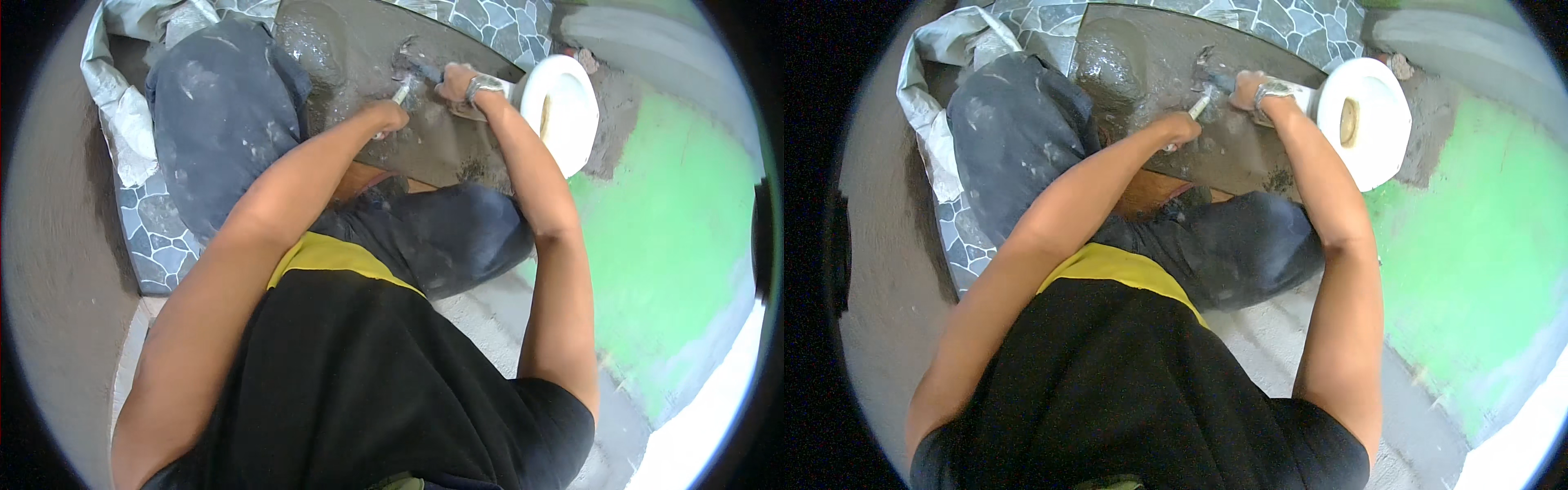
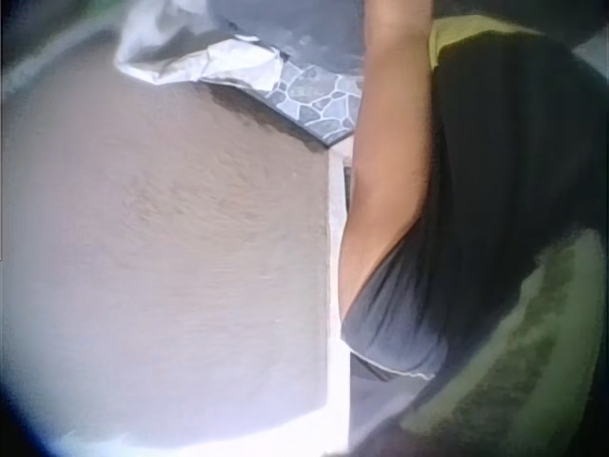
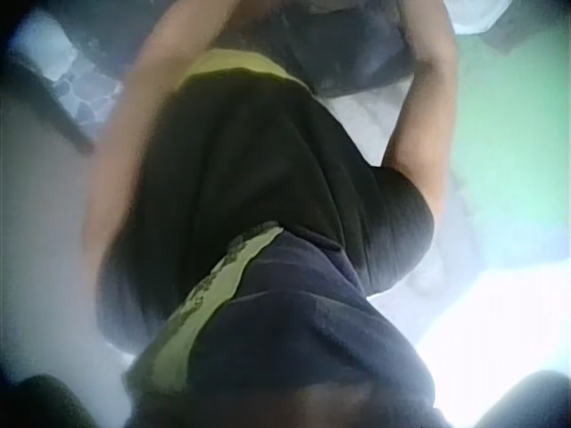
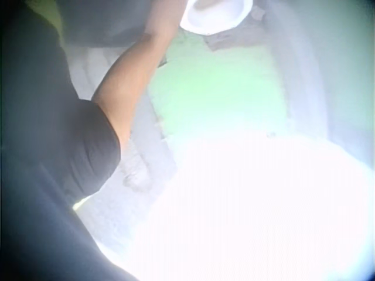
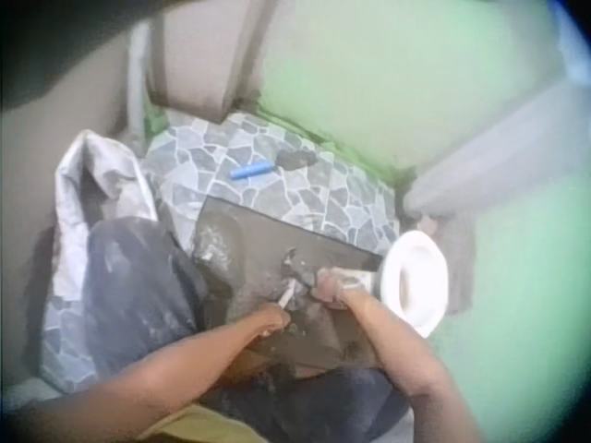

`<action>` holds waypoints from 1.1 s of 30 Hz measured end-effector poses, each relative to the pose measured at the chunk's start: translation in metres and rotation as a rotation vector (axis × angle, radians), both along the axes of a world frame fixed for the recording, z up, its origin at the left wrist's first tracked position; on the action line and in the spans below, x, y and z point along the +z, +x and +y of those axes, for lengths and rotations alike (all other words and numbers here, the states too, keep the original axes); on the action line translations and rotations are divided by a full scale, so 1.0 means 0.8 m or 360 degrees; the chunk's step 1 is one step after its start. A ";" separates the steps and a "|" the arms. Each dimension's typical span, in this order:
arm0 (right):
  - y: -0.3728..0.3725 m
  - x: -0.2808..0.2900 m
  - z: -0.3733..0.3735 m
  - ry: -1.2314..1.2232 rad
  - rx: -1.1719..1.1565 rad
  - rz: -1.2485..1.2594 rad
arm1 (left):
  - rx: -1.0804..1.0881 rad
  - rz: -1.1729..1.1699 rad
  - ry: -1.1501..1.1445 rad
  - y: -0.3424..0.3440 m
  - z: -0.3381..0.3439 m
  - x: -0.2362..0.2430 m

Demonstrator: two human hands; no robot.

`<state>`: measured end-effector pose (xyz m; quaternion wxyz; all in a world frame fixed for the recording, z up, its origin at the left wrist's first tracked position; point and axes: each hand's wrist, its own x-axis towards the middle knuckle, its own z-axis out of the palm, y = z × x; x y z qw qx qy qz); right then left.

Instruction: Chiseling and hammering concrete floor around a toilet base for repair or installation.

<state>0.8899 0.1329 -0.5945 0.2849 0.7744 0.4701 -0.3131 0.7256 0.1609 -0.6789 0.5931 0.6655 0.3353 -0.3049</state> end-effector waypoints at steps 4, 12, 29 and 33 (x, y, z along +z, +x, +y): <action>0.040 0.041 0.054 0.0682 0.0156 0.0002 | -0.0157 0.0006 0.0040 0.000 0.009 0.005; 0.024 0.000 0.028 -0.0204 0.0104 0.0012 | -0.0205 0.0016 0.0043 0.007 0.014 0.009; 0.029 0.035 0.080 0.0492 0.0112 -0.0120 | -0.0087 0.0038 -0.0030 -0.002 0.003 -0.004; 0.014 0.000 0.059 0.1144 -0.0443 -0.0249 | -0.0236 0.0010 -0.0020 0.002 0.009 0.001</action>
